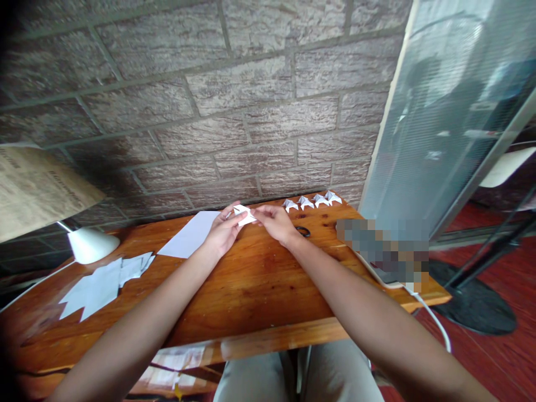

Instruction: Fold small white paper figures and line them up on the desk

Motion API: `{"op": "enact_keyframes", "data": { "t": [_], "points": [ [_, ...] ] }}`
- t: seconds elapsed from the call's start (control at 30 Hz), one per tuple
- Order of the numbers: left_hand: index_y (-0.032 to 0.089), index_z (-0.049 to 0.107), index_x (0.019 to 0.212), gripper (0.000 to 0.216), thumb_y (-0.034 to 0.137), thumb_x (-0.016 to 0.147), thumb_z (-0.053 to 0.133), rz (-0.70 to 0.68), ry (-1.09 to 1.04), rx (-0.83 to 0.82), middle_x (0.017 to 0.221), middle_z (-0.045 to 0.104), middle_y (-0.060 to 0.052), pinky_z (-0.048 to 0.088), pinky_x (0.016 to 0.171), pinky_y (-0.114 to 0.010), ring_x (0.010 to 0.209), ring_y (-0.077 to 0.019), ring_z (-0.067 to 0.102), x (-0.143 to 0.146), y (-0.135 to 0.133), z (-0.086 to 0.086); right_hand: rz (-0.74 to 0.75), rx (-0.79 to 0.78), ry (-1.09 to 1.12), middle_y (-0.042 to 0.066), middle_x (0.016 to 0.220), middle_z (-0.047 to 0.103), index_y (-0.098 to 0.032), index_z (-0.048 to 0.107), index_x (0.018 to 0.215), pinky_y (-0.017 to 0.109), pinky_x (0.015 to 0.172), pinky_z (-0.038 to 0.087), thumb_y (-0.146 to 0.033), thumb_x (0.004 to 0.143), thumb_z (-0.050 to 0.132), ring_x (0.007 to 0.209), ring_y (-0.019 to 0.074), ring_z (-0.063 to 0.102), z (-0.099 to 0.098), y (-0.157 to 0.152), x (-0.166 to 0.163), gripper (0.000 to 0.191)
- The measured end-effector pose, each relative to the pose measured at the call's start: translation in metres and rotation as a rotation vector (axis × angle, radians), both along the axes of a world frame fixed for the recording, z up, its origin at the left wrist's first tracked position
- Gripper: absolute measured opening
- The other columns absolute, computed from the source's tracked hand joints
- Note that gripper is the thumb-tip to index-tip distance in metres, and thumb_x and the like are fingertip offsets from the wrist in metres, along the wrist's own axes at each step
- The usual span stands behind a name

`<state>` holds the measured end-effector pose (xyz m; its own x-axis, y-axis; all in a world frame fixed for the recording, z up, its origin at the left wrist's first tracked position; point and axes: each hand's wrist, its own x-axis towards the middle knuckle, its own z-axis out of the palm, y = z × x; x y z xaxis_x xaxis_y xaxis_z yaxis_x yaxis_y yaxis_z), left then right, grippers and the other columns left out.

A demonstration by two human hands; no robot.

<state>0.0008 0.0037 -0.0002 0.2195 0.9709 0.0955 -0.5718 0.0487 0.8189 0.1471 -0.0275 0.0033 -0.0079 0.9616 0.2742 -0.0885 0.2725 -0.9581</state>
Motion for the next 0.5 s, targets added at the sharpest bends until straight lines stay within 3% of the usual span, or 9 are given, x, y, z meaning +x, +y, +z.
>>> {"op": "enact_keyframes", "data": {
  "t": [0.17, 0.37, 0.5],
  "points": [
    [0.019, 0.062, 0.111, 0.055, 0.009, 0.060, 0.080, -0.077, 0.052, 0.079, 0.084, 0.071, -0.001, 0.047, 0.088, -0.028, 0.081, -0.0117, 0.066, -0.006, 0.004, 0.002, 0.015, 0.004, 0.049, 0.000, 0.076, 0.067, -0.018, 0.069, 0.075, 0.025, 0.069, 0.045, -0.042, 0.066, 0.075, 0.069, 0.0114, 0.057, 0.003, -0.001, -0.001, 0.026],
    [0.019, 0.068, 0.098, 0.036, 0.021, 0.065, 0.079, -0.113, 0.133, 0.063, 0.091, 0.071, -0.003, 0.046, 0.092, -0.031, 0.089, -0.0143, 0.065, -0.007, 0.004, -0.003, -0.046, 0.055, -0.136, 0.000, 0.067, 0.063, -0.016, 0.067, 0.077, 0.025, 0.061, 0.042, -0.046, 0.072, 0.068, 0.060, 0.0109, 0.052, -0.004, 0.005, 0.006, 0.030],
    [0.017, 0.069, 0.092, 0.032, 0.024, 0.064, 0.080, -0.135, 0.161, 0.031, 0.095, 0.071, -0.005, 0.045, 0.096, -0.036, 0.094, -0.0179, 0.065, -0.004, 0.000, -0.006, -0.169, 0.203, -0.297, 0.002, 0.073, 0.064, -0.017, 0.066, 0.086, 0.027, 0.062, 0.044, -0.044, 0.078, 0.063, 0.063, 0.0130, 0.054, -0.004, 0.006, 0.010, 0.028]
  ]
}}
